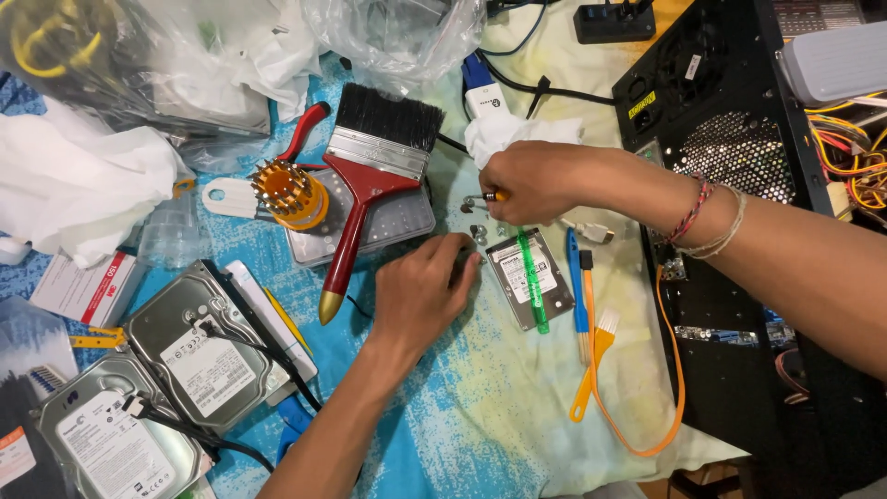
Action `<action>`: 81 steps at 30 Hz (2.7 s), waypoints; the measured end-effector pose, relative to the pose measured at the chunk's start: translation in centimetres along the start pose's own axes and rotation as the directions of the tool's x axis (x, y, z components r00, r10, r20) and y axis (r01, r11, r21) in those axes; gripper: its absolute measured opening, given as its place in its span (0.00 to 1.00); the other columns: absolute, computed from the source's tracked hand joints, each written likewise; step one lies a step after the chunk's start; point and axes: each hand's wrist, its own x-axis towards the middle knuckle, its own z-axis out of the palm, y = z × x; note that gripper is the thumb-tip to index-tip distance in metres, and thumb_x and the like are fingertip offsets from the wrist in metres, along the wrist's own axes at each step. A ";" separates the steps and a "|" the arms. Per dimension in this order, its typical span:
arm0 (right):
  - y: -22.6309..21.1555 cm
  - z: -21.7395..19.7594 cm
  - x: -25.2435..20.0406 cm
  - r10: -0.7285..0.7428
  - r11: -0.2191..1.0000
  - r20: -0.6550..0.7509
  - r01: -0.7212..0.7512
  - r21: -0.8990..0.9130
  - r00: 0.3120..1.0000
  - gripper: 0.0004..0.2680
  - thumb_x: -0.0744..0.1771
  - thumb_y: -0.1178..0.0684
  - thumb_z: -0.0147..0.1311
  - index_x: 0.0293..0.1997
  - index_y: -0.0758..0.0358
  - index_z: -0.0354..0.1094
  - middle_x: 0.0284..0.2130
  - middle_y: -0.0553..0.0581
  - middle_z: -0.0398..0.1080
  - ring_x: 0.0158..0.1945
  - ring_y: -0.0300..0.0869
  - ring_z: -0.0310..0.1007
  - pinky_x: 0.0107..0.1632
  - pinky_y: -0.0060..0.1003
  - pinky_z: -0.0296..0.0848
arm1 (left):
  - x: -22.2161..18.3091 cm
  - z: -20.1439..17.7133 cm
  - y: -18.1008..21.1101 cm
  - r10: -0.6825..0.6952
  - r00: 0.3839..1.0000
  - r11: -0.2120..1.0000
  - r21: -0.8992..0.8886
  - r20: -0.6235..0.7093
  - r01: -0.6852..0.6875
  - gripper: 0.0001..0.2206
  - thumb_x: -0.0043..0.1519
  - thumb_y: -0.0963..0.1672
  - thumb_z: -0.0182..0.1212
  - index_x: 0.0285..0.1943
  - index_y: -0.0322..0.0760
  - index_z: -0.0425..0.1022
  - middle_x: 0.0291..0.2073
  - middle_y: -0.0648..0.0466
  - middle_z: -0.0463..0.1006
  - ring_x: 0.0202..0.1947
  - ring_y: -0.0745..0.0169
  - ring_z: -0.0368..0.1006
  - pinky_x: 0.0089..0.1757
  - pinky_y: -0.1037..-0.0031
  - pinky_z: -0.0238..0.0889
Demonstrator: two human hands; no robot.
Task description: Repairing a computer by unfastening components with a screwdriver and repositioning internal hardware.
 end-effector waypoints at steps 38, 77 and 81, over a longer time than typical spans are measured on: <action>3.1 2.4 3.2 0.317 0.935 0.264 -0.254 -0.247 0.911 0.16 0.66 0.48 0.60 0.55 0.70 0.67 0.29 0.66 0.80 0.27 0.53 0.83 0.34 0.47 0.83 | -1.2 0.9 3.4 0.298 0.945 0.945 -0.184 0.136 -0.271 0.38 0.52 0.51 0.69 0.73 0.42 0.61 0.61 0.43 0.66 0.61 0.35 0.69 0.58 0.48 0.61; 4.0 1.7 -22.2 -0.190 0.913 -0.339 0.293 0.284 0.921 0.20 0.67 0.39 0.47 0.66 0.48 0.55 0.34 0.56 0.76 0.23 0.44 0.75 0.36 0.36 0.70 | 4.7 -5.4 13.6 0.457 0.781 0.724 -0.333 -0.425 -0.604 0.33 0.56 0.55 0.74 0.63 0.35 0.65 0.48 0.45 0.63 0.56 0.41 0.75 0.58 0.48 0.77; 7.0 2.2 -25.1 -0.177 0.877 -0.570 0.392 0.279 0.802 0.18 0.67 0.43 0.56 0.62 0.52 0.64 0.25 0.47 0.65 0.26 0.35 0.65 0.31 0.31 0.68 | 7.3 -4.9 16.8 0.482 0.746 0.673 -0.351 -0.459 -0.651 0.34 0.57 0.56 0.74 0.63 0.36 0.65 0.47 0.45 0.64 0.53 0.45 0.76 0.58 0.49 0.79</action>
